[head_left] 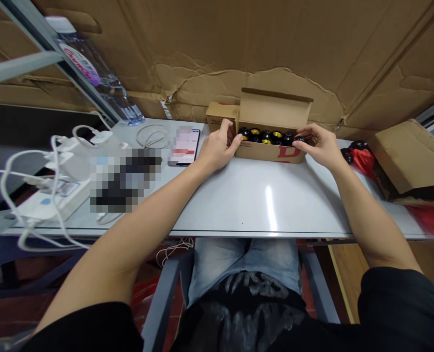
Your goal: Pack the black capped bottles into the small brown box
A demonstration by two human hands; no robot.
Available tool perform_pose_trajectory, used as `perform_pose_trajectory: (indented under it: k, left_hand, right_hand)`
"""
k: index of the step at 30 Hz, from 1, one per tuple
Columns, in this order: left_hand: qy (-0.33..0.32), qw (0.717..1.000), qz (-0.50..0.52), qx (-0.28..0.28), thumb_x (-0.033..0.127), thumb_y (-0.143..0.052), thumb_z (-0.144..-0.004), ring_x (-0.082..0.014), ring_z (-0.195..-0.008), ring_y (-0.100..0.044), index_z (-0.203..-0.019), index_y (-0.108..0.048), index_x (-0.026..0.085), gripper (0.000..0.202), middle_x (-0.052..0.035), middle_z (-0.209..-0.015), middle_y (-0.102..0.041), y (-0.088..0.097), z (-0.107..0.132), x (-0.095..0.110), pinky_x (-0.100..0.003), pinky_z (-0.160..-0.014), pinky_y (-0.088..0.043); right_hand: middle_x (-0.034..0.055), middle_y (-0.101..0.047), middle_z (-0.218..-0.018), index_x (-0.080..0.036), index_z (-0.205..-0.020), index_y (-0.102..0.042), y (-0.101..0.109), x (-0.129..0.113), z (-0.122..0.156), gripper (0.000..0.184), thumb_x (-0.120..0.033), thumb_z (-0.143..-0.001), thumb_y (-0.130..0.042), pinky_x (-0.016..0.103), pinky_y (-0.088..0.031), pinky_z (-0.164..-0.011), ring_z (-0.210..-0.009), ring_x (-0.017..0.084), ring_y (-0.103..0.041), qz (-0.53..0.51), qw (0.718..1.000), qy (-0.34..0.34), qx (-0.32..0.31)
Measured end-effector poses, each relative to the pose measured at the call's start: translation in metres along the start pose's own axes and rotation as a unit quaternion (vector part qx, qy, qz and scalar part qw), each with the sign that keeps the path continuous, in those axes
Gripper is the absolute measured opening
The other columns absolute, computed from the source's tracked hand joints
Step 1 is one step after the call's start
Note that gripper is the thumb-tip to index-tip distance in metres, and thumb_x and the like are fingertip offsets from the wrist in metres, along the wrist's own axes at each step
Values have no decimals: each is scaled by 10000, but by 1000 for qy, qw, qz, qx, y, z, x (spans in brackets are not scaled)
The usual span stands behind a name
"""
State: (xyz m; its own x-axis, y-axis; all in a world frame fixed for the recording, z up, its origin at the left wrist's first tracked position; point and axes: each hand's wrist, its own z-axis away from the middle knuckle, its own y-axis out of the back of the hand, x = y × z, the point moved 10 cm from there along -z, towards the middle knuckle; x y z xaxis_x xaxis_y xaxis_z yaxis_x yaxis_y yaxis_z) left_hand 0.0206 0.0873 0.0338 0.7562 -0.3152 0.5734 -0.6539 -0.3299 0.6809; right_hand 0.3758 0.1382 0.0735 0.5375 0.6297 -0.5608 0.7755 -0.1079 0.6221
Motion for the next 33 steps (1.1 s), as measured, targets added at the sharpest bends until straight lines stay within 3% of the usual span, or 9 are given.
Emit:
perform_pose_trajectory:
  k: [4, 9, 12, 15, 18, 22, 26, 29, 33]
  left_hand:
    - [-3, 1000, 7, 0, 600, -631, -1238, -340, -1073, -838, -1481, -686, 262, 420, -128, -1140, -853, 0, 0, 0, -492, -1063, -646]
    - [-2, 1000, 16, -2, 595, -647, -1230, -326, -1072, -821, -1477, -696, 265, 415, -132, -1185, -847, 1, 0, 3, -480, -1079, -635]
    - [-1, 1000, 11, -6, 560, -644, -1223, -316, -1091, -810, -1477, -707, 260, 398, -125, -1211, -854, 3, 1, 6, -445, -1075, -624]
    - [-15, 1000, 5, -15, 475, -621, -1214, -300, -1067, -795, -1461, -708, 239, 353, -116, -1211, -859, 4, 2, 11, -414, -1052, -608]
    - [-44, 999, 2, -9, 424, -610, -1202, -280, -1007, -774, -1422, -712, 233, 308, -101, -1172, -850, 4, 2, 14, -401, -1001, -602]
    - [-85, 996, 10, 15, 411, -625, -1200, -256, -943, -748, -1329, -723, 252, 227, -71, -1114, -836, 4, 0, 13, -396, -941, -600]
    - [-119, 993, 9, 18, 395, -623, -1201, -245, -936, -746, -1258, -732, 255, 187, -66, -1108, -825, 2, -2, 12, -399, -923, -607]
    - [-135, 991, 14, 22, 380, -621, -1197, -255, -983, -762, -1226, -744, 254, 178, -71, -1097, -800, 3, -3, 11, -405, -934, -626]
    - [-140, 989, 32, 22, 392, -638, -1196, -263, -1083, -786, -1223, -755, 246, 189, -106, -1244, -774, 3, -4, 9, -431, -1021, -686]
  right_hand:
    - [50, -894, -1070, -310, -1077, -792, 4, -1, -1, 440, -583, -813, -1014, 527, -695, -953, -961, 336, -827, -18, 999, -9, 41]
    - [40, -876, -958, -310, -1031, -821, 1, 0, -1, 430, -619, -797, -1007, 499, -668, -829, -856, 319, -779, -17, 999, -35, 33]
    - [81, -915, -998, -308, -1029, -881, -6, -9, -1, 396, -688, -927, -923, 534, -673, -855, -866, 345, -813, 23, 1000, -10, 5]
    - [107, -931, -1012, -320, -983, -890, -13, -21, 1, 439, -724, -1092, -756, 617, -676, -994, -902, 380, -844, 96, 994, 43, -23]
    - [112, -935, -1038, -332, -1035, -892, -11, -23, 1, 477, -725, -1161, -654, 660, -677, -1058, -977, 416, -875, 117, 991, 55, -30]
    - [145, -935, -1191, -326, -1178, -898, 17, -5, -2, 460, -689, -1182, -616, 680, -675, -1108, -1158, 455, -880, 137, 989, 22, 45]
    - [167, -896, -1248, -309, -1151, -866, 42, 33, -4, 448, -725, -1100, -710, 701, -685, -1127, -1155, 439, -857, 129, 981, -50, 135]
    - [155, -876, -1239, -310, -1189, -858, 39, 49, -4, 509, -789, -1080, -726, 710, -696, -1127, -1181, 434, -857, 77, 982, -74, 158]
    - [145, -864, -1406, -336, -1373, -857, 26, 27, -2, 645, -892, -1098, -684, 667, -711, -1142, -1293, 426, -850, 50, 984, -30, 169]
